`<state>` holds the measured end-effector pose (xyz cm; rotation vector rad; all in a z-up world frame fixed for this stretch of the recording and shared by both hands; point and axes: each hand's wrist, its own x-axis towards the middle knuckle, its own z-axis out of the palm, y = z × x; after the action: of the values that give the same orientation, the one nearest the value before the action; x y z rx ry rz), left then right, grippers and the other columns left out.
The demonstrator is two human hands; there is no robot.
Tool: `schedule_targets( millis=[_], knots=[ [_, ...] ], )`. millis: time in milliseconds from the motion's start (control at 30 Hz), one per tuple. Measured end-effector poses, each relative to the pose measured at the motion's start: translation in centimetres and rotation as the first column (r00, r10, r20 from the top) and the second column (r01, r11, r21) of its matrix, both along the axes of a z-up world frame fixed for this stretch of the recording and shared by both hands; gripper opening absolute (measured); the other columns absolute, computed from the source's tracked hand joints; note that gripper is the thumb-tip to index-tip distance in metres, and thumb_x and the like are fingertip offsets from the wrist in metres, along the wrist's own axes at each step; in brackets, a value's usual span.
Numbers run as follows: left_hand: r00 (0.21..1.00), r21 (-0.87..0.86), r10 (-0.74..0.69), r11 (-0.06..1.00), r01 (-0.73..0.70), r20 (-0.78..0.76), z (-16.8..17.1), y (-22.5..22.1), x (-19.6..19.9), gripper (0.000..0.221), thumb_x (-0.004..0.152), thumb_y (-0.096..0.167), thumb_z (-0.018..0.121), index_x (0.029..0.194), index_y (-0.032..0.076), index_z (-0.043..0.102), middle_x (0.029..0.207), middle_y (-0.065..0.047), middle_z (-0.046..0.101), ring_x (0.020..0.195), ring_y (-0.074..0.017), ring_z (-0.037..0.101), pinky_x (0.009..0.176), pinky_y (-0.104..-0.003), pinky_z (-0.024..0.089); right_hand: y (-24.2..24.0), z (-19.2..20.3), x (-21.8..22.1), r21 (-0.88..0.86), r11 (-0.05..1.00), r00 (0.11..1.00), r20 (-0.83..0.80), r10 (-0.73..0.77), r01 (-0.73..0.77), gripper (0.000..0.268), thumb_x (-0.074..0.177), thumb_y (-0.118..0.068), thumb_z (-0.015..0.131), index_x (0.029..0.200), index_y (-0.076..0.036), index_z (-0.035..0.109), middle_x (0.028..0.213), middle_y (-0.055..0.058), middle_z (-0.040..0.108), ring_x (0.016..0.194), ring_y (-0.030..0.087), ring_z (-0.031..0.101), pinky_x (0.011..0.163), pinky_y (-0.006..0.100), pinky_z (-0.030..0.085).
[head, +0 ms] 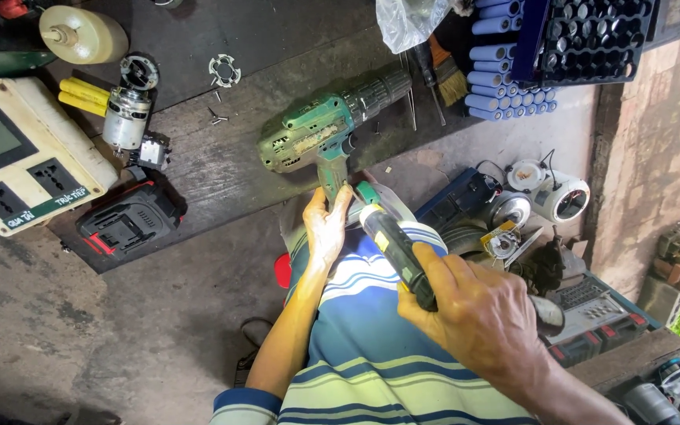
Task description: Disassembling a cordless drill, inspecting its internal components, and testing its torque and functionality on a workbench.
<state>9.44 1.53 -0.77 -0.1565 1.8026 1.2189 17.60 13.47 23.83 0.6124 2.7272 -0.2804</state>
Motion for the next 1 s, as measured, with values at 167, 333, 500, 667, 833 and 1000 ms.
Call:
schedule_targets(
  millis=[167,333,500,667,833,1000],
  knots=[
    [1.000,-0.020,-0.015,1.000,0.015,-0.003,-0.1,-0.1,-0.1,0.041,0.089,0.046,0.066,0.108,0.011,0.076,0.102,-0.002,0.078,0.092,-0.0113,0.063,0.084,-0.033,0.050,0.8,0.2,-1.3,0.049,0.999,1.000,-0.004,0.019,-0.019,0.039,0.085,-0.036,0.077,0.115,-0.011,0.071,0.065,0.002,0.059,0.052,0.017,0.061,0.044,0.038,0.047],
    [0.999,-0.024,0.004,1.000,-0.005,-0.038,-0.6,0.0,0.1,0.034,0.087,0.044,0.069,0.098,0.012,0.077,0.092,0.001,0.071,0.085,-0.0102,0.055,0.078,-0.033,0.046,0.6,-0.4,-1.2,0.059,0.996,0.998,-0.011,0.068,-0.067,0.043,0.084,-0.038,0.078,0.116,-0.010,0.071,0.069,0.002,0.062,0.055,0.018,0.062,0.048,0.037,0.049],
    [0.998,-0.018,0.032,0.999,-0.033,-0.062,-1.4,-0.3,0.5,0.025,0.086,0.037,0.073,0.089,0.012,0.076,0.080,0.005,0.067,0.078,-0.0080,0.050,0.070,-0.031,0.045,0.7,-0.6,-1.4,0.039,0.997,0.998,0.004,0.069,-0.069,0.044,0.084,-0.039,0.078,0.116,-0.009,0.071,0.071,0.003,0.062,0.055,0.018,0.062,0.050,0.037,0.050],
    [0.998,0.020,0.064,0.998,-0.063,-0.029,-1.4,-0.3,0.4,0.031,0.085,0.037,0.075,0.102,0.012,0.081,0.095,-0.001,0.080,0.086,-0.0085,0.065,0.079,-0.032,0.055,1.1,-0.8,-1.1,0.046,0.996,0.997,0.035,0.073,-0.074,0.045,0.085,-0.041,0.077,0.118,-0.011,0.071,0.066,0.001,0.057,0.052,0.016,0.060,0.043,0.038,0.047],
    [0.999,-0.034,0.003,0.999,-0.004,-0.045,-1.1,0.0,0.1,0.029,0.086,0.040,0.071,0.089,0.012,0.074,0.081,0.003,0.068,0.080,-0.0092,0.052,0.074,-0.031,0.045,0.6,-0.7,-0.1,-0.009,0.996,0.996,0.033,0.087,-0.087,0.055,0.085,-0.043,0.079,0.124,-0.006,0.068,0.068,-0.001,0.062,0.051,0.013,0.058,0.045,0.034,0.051],
    [0.998,-0.120,0.003,0.993,-0.010,-0.062,0.3,-0.3,0.3,0.037,0.085,0.048,0.067,0.091,0.012,0.072,0.077,-0.001,0.067,0.071,-0.0135,0.051,0.066,-0.033,0.042,-0.9,1.1,0.9,-0.054,0.997,0.992,-0.115,0.041,-0.047,0.051,0.085,-0.038,0.084,0.121,-0.005,0.070,0.068,-0.002,0.062,0.053,0.011,0.056,0.050,0.032,0.050]
  ],
)
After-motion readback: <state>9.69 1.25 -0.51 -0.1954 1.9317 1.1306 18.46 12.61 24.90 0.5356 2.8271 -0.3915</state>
